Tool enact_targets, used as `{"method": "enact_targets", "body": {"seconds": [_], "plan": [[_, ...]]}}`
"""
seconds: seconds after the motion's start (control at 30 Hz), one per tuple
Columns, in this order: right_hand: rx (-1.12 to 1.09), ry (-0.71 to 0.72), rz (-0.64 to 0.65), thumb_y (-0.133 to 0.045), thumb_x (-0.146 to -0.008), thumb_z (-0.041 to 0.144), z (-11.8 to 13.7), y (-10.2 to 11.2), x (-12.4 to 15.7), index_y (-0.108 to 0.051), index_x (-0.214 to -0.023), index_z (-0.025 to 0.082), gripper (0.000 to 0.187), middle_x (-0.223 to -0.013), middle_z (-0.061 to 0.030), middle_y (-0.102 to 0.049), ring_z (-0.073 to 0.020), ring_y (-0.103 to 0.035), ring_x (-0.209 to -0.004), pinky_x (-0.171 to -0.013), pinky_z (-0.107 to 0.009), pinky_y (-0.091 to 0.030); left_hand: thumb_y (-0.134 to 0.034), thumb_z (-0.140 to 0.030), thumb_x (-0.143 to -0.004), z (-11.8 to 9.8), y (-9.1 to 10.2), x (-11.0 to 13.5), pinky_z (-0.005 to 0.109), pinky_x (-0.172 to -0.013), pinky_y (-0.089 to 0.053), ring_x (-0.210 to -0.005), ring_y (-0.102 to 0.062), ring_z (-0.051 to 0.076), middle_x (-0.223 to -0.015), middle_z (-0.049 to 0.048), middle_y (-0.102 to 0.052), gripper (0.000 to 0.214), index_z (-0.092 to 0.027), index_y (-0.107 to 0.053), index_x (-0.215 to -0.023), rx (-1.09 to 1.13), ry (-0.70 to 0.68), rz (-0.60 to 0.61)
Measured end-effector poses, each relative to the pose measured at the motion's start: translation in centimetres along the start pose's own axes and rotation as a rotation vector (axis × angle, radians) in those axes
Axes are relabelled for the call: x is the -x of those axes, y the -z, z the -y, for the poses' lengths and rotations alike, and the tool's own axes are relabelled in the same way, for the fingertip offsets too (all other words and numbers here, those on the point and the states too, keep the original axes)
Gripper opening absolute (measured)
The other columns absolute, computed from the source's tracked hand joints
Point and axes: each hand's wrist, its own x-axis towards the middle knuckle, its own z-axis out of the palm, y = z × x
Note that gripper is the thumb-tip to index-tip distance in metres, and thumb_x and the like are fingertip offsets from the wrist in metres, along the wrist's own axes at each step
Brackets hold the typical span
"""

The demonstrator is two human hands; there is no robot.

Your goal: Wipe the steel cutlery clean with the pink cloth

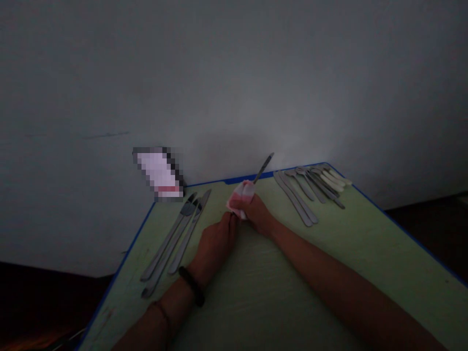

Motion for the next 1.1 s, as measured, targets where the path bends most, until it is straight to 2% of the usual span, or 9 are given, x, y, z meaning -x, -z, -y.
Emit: {"method": "enact_targets", "body": {"seconds": [0.1,0.27,0.47,0.6,0.67,0.83,1.0,1.1], "plan": [[0.122,0.102,0.033,-0.073,-0.057,0.016,0.1,-0.2,0.3,-0.054,-0.081,0.022,0.032,-0.070,0.0015,-0.055,-0.0133,-0.048,-0.061,-0.057,-0.027,-0.041,-0.020,-0.030,-0.096,0.3,0.2,-0.1,0.027,-0.056,-0.038,-0.064,-0.064,0.019,-0.079,0.0078,-0.068,0.032,-0.017,-0.046,-0.107,-0.064,-0.004,0.017],[0.165,0.114,0.028,-0.074,-0.056,0.018,-0.2,-0.3,0.4,-0.054,-0.086,0.023,0.036,-0.073,0.0020,-0.056,-0.0139,-0.051,-0.064,-0.060,-0.028,-0.043,-0.020,-0.030,-0.096,0.6,0.1,0.0,0.027,-0.056,-0.037,-0.064,-0.064,0.019,-0.079,0.0068,-0.068,0.032,-0.017,-0.046,-0.110,-0.062,-0.019,-0.013],[0.085,0.038,-0.008,-0.066,-0.062,0.018,-0.1,-0.7,0.2,-0.052,-0.084,0.022,0.026,-0.064,0.0055,-0.051,-0.0106,-0.046,-0.056,-0.055,-0.024,-0.041,-0.024,-0.036,-0.095,0.3,0.2,0.1,0.026,-0.056,-0.037,-0.063,-0.064,0.019,-0.078,0.0072,-0.070,0.037,-0.017,-0.055,-0.098,-0.096,-0.040,-0.042],[0.025,-0.033,-0.132,-0.061,-0.062,0.023,-0.2,-0.4,-0.5,-0.052,-0.073,0.019,0.015,-0.059,0.0054,-0.051,-0.0089,-0.047,-0.052,-0.051,-0.021,-0.039,-0.027,-0.036,-0.093,-0.1,0.5,0.2,0.025,-0.055,-0.037,-0.062,-0.063,0.018,-0.076,0.0070,-0.070,0.036,-0.018,-0.058,-0.092,-0.143,-0.074,-0.031],[-0.016,-0.080,-0.175,-0.060,-0.063,0.028,-0.5,-0.1,-0.9,-0.053,-0.072,0.018,0.015,-0.058,0.0040,-0.054,-0.0100,-0.049,-0.051,-0.049,-0.022,-0.039,-0.029,-0.034,-0.092,-0.2,0.5,0.3,0.025,-0.055,-0.037,-0.062,-0.063,0.018,-0.074,0.0068,-0.070,0.034,-0.018,-0.059,-0.092,-0.154,-0.085,-0.020],[-0.003,-0.127,-0.129,-0.061,-0.063,0.033,-0.8,0.2,-1.0,-0.054,-0.071,0.017,0.019,-0.056,0.0033,-0.055,-0.0114,-0.051,-0.051,-0.050,-0.024,-0.040,-0.029,-0.033,-0.093,-0.3,0.4,0.3,0.026,-0.059,-0.039,-0.067,-0.065,0.019,-0.078,0.0072,-0.070,0.032,-0.018,-0.057,-0.097,-0.116,-0.092,0.005],[0.073,-0.085,-0.101,-0.066,-0.059,0.026,-0.4,-0.3,-0.4,-0.056,-0.074,0.018,0.019,-0.060,0.0054,-0.055,-0.0098,-0.049,-0.055,-0.054,-0.022,-0.039,-0.022,-0.039,-0.096,-0.3,0.3,0.1,0.027,-0.060,-0.039,-0.071,-0.066,0.021,-0.082,0.0093,-0.070,0.039,-0.017,-0.055,-0.100,-0.108,-0.056,0.040],[-0.034,-0.121,-0.037,-0.067,-0.060,0.035,-0.2,-0.4,-0.4,-0.056,-0.074,0.019,0.024,-0.066,0.0039,-0.059,-0.0100,-0.051,-0.057,-0.055,-0.022,-0.040,-0.021,-0.038,-0.096,-0.3,0.3,0.1,0.028,-0.060,-0.039,-0.070,-0.066,0.021,-0.081,0.0096,-0.070,0.040,-0.016,-0.054,-0.099,-0.128,-0.062,0.063]]}}
